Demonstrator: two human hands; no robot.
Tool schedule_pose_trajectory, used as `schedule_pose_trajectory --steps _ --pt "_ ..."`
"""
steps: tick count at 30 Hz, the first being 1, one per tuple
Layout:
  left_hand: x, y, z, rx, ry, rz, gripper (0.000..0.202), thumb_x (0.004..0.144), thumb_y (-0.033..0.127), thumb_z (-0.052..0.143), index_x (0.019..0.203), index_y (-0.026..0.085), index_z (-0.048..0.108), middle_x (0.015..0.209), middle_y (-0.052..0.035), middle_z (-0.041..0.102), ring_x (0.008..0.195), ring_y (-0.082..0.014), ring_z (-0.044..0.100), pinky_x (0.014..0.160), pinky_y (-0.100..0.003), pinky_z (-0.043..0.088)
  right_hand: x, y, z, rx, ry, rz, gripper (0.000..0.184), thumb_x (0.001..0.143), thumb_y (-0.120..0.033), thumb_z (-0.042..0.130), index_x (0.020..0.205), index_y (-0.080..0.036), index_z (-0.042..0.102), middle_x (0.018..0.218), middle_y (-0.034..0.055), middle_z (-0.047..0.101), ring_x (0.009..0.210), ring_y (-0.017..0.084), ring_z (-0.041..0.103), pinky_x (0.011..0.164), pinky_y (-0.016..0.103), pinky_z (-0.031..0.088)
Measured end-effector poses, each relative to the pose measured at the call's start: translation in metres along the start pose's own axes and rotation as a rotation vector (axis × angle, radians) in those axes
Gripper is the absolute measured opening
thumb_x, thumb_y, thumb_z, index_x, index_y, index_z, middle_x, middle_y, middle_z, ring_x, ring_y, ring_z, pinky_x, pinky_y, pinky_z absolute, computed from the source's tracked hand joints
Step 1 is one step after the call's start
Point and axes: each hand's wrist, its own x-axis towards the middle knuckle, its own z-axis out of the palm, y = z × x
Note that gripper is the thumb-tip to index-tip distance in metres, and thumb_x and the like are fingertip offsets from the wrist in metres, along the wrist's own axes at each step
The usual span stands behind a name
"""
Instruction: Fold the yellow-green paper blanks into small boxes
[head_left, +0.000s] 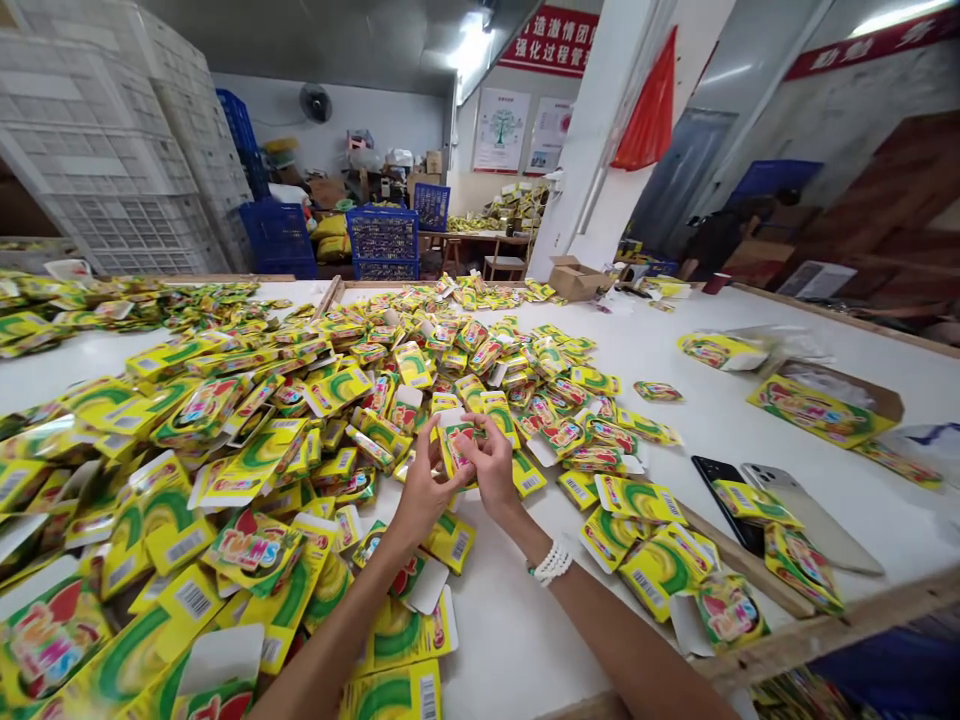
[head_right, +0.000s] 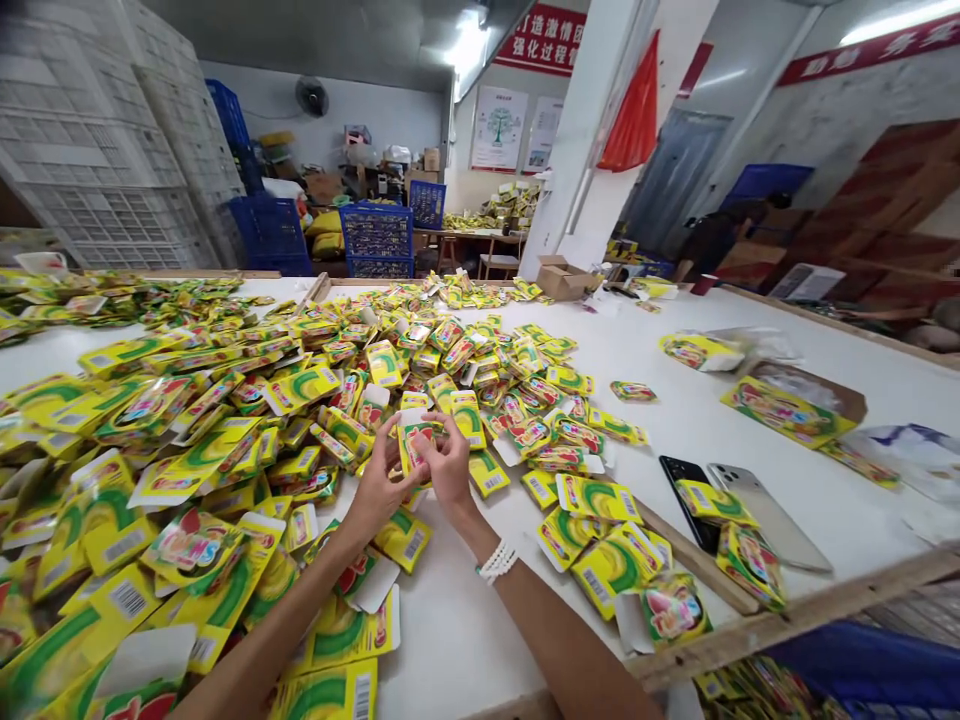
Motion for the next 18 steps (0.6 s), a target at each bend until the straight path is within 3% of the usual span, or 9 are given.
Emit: schedule_pose_trajectory --steps 3,5,7,12,18 --pt "-0.003 0.002 0.002 -0.047 -0.051 -0.130 0.121 0.073 0.047 0.091 0.167 0.032 0.017 0.146 -0.0160 0.064 0.095 -0.0242 0.077 0.064 -0.032 0.067 -0.004 -0.001 0.000 -0.026 -0.014 0.006 0.044 0.079 -0.047 0.078 0.111 -0.020 0.063 0.072 -0.0001 0.068 0.054 0.017 0.062 0.049 0.028 0.049" --pt "-0.004 0.003 0.004 -0.079 -0.049 -0.187 0.127 0.071 0.046 0.092 0.167 0.035 0.010 0.146 -0.0160 0.063 0.086 -0.0217 0.076 0.055 -0.030 0.065 -0.006 -0.001 0.000 -0.018 -0.032 0.011 0.044 0.081 -0.048 0.077 0.111 -0.021 0.062 0.074 0.0001 0.069 0.054 0.019 0.064 0.049 0.029 0.050" --pt "-0.006 0.003 0.006 -0.107 -0.017 -0.188 0.126 0.072 0.045 0.091 0.167 0.035 0.009 0.143 -0.0150 0.065 0.089 -0.0221 0.076 0.060 -0.031 0.066 -0.008 -0.002 0.001 -0.020 -0.045 -0.004 0.041 0.082 -0.047 0.076 0.111 -0.022 0.061 0.074 -0.0005 0.068 0.056 0.018 0.063 0.050 0.028 0.050" --pt "-0.010 0.003 0.008 -0.110 0.067 -0.146 0.105 0.078 0.041 0.085 0.164 0.029 0.024 0.133 -0.0109 0.072 0.113 -0.0263 0.076 0.095 -0.037 0.066 -0.014 -0.004 0.007 -0.099 -0.043 -0.102 0.031 0.087 -0.041 0.071 0.110 -0.022 0.064 0.067 -0.0042 0.058 0.056 0.014 0.053 0.052 0.025 0.044" --pt "-0.011 -0.002 0.003 -0.135 0.112 -0.162 0.097 0.073 0.032 0.084 0.157 0.028 0.034 0.123 -0.0069 0.077 0.114 -0.0272 0.076 0.100 -0.039 0.062 -0.018 -0.004 0.010 -0.210 -0.054 -0.153 0.024 0.090 -0.035 0.066 0.110 -0.021 0.067 0.065 -0.0045 0.055 0.057 0.014 0.048 0.052 0.025 0.039"
